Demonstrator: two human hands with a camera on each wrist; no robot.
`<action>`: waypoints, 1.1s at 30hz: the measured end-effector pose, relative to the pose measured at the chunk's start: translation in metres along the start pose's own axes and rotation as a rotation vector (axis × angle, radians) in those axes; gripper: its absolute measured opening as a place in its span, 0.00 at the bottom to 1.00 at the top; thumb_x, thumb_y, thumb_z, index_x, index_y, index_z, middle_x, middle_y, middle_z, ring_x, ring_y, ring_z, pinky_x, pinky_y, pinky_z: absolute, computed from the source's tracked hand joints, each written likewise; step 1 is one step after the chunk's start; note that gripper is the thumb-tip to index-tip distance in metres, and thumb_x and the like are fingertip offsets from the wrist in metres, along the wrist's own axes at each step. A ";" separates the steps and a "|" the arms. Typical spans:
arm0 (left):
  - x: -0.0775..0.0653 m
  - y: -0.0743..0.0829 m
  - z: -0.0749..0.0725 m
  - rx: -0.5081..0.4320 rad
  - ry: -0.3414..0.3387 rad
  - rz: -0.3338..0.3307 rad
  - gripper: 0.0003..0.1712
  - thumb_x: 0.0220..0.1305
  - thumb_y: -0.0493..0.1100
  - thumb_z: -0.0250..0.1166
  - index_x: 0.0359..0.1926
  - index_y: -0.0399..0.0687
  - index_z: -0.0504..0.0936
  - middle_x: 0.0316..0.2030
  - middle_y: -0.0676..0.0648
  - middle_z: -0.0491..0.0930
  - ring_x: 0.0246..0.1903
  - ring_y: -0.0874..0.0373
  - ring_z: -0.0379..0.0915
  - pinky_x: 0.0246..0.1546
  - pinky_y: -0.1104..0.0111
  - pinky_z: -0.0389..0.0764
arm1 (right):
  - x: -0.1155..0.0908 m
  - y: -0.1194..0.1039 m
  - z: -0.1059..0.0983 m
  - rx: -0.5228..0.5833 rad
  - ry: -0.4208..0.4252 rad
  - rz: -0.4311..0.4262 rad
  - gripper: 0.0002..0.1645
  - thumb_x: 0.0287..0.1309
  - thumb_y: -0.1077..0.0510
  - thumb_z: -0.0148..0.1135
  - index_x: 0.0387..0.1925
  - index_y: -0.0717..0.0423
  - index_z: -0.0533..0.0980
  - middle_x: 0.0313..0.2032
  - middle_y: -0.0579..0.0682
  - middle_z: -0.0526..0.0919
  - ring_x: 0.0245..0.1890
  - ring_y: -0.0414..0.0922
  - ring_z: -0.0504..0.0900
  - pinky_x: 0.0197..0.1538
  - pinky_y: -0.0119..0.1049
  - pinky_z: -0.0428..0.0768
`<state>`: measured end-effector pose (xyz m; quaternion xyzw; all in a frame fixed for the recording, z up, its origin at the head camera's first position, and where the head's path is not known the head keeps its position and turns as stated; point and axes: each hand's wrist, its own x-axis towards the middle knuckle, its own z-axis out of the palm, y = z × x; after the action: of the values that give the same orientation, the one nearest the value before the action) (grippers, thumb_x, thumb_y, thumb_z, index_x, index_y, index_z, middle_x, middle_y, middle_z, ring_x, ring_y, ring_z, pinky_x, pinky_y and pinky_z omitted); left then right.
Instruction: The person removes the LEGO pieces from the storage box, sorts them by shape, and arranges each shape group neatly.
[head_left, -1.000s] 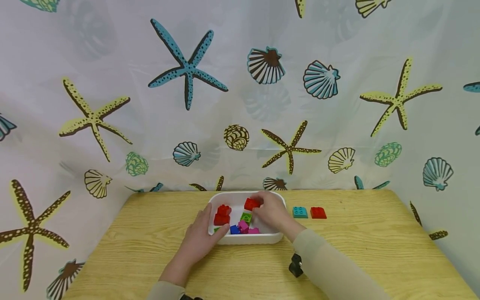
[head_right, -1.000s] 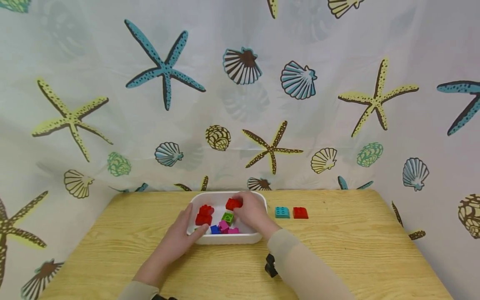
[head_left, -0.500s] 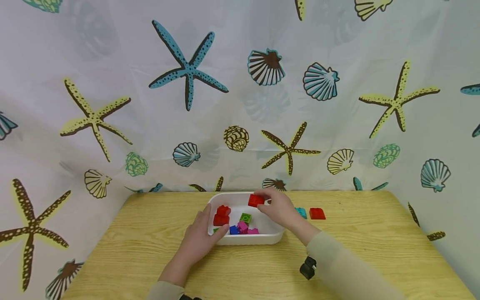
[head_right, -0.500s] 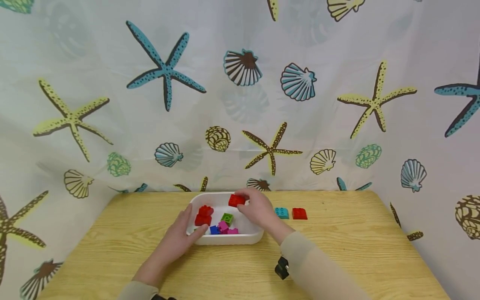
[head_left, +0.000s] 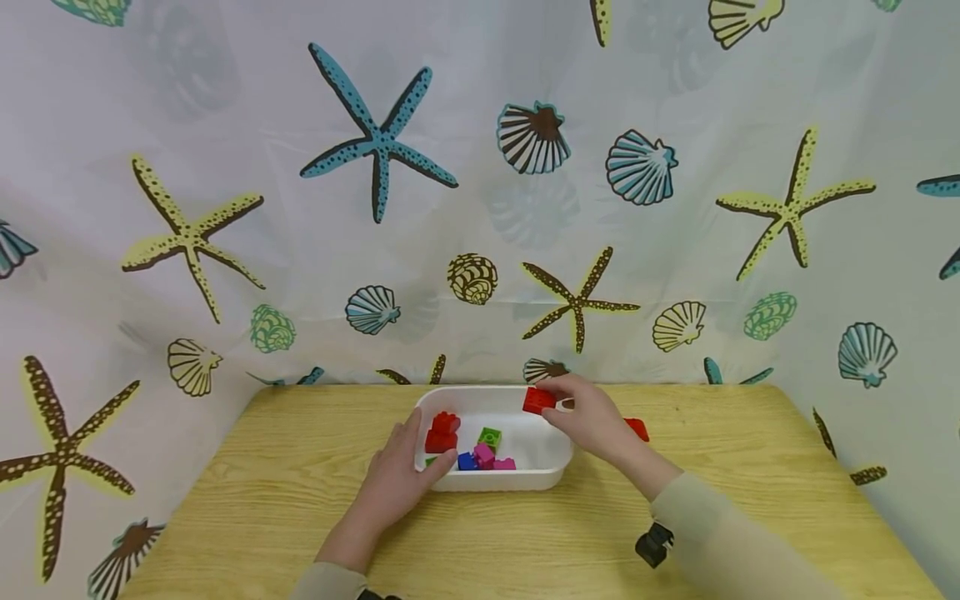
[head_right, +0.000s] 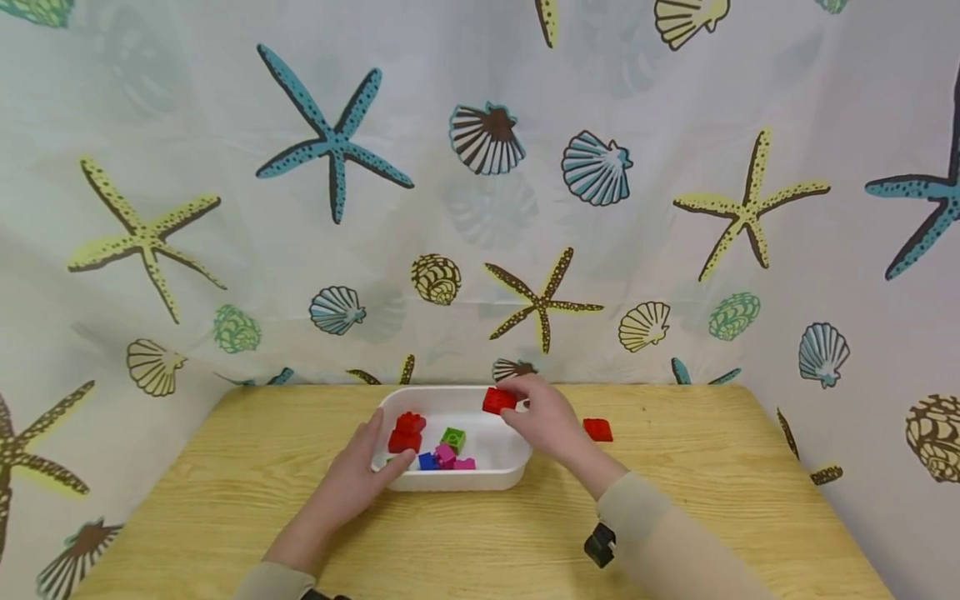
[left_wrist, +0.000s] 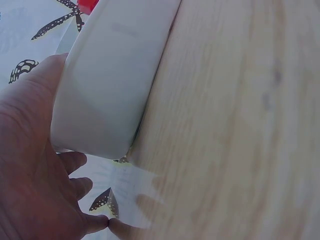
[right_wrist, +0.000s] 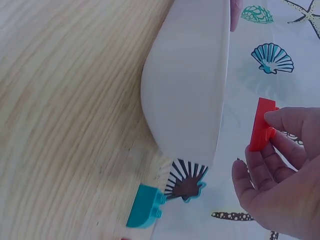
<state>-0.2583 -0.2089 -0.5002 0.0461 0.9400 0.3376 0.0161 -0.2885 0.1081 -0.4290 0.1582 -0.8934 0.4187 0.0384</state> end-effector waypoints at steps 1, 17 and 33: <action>0.000 -0.001 0.000 0.003 0.000 -0.001 0.65 0.73 0.73 0.66 0.91 0.46 0.43 0.88 0.35 0.48 0.86 0.30 0.37 0.78 0.27 0.40 | -0.002 0.002 -0.002 -0.007 0.002 -0.003 0.24 0.73 0.64 0.71 0.67 0.58 0.83 0.61 0.55 0.85 0.60 0.58 0.84 0.68 0.57 0.81; 0.001 0.000 0.000 0.011 0.005 -0.003 0.65 0.73 0.72 0.67 0.91 0.46 0.43 0.87 0.35 0.49 0.86 0.30 0.37 0.78 0.27 0.41 | -0.030 0.029 -0.041 -0.007 -0.011 -0.014 0.25 0.76 0.59 0.69 0.70 0.56 0.82 0.64 0.55 0.85 0.62 0.58 0.83 0.67 0.61 0.81; 0.002 0.000 0.002 0.011 0.002 -0.018 0.65 0.73 0.73 0.67 0.91 0.48 0.44 0.88 0.36 0.49 0.86 0.31 0.37 0.79 0.28 0.40 | -0.051 0.054 -0.078 -0.067 0.016 0.073 0.26 0.77 0.57 0.69 0.71 0.58 0.81 0.67 0.62 0.83 0.64 0.65 0.82 0.64 0.60 0.85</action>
<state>-0.2607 -0.2077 -0.5018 0.0373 0.9423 0.3321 0.0178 -0.2627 0.2127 -0.4288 0.1207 -0.9118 0.3908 0.0356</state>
